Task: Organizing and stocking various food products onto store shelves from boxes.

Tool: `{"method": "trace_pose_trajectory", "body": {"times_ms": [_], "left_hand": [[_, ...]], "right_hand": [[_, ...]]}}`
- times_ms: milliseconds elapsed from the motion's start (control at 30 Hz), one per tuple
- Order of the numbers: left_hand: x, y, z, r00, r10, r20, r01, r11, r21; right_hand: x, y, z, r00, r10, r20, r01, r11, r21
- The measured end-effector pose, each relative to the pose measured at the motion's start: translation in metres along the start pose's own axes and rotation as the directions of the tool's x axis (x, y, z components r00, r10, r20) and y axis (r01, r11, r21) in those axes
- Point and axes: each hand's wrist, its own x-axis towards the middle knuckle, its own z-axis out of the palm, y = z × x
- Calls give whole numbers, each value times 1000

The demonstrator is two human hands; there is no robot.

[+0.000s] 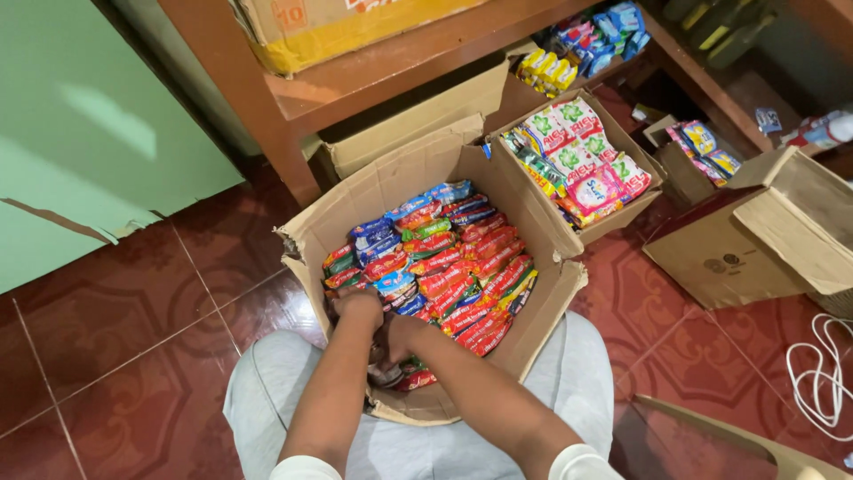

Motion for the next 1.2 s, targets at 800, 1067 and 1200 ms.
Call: {"method": "trace_pose_trajectory", "body": {"times_ms": [800, 1067, 1200], "left_hand": [[-28, -32, -46, 975, 130, -181, -175, 949, -262], [-42, -38, -53, 973, 173, -152, -211, 934, -290], [-34, -40, -51, 964, 186, -190, -245, 901, -359]], "right_hand": [[-20, -64, -33, 915, 353, 196, -317, 928, -194], [-20, -62, -36, 868, 443, 224, -376, 881, -288], [-26, -67, -43, 876, 408, 258, -399, 913, -88]]}}
